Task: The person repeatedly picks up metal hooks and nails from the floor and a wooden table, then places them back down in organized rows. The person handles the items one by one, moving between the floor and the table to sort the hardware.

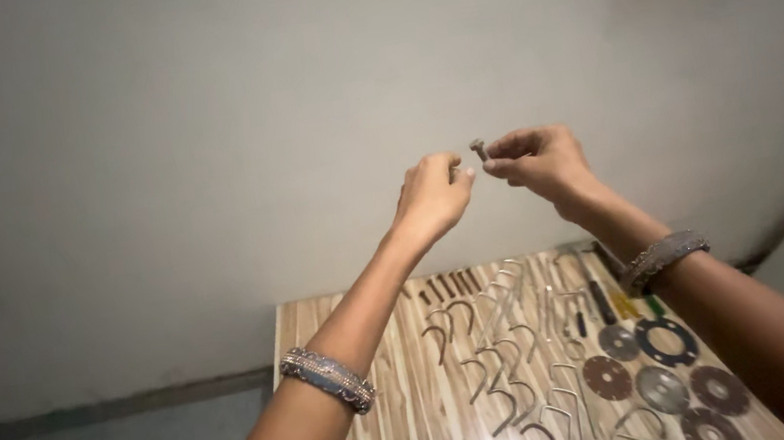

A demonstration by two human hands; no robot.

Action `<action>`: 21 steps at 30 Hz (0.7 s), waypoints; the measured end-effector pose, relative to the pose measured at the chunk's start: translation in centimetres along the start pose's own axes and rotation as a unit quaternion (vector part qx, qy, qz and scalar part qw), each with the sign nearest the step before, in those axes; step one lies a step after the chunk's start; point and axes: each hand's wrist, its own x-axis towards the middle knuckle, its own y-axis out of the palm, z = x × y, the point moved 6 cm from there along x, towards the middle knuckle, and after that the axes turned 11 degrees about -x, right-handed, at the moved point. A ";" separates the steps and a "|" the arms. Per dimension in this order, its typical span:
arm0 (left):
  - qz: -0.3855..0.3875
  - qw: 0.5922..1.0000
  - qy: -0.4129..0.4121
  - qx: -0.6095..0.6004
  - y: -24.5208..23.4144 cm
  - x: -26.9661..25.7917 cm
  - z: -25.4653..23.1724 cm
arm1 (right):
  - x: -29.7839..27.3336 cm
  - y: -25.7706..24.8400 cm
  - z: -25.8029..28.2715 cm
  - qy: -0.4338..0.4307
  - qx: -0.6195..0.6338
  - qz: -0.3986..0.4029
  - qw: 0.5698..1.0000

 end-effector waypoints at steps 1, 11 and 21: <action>-0.007 1.000 0.001 0.006 0.5 0.2 1.3 | 0.7 0.9 -1.4 0.005 0.003 0.007 1.000; -0.045 0.995 -0.084 0.005 4.1 3.0 13.6 | 7.2 9.2 -10.8 0.067 -0.024 0.078 0.994; -0.049 0.986 -0.158 -0.017 6.9 1.2 28.1 | 7.5 19.7 -20.0 0.128 -0.076 0.117 0.982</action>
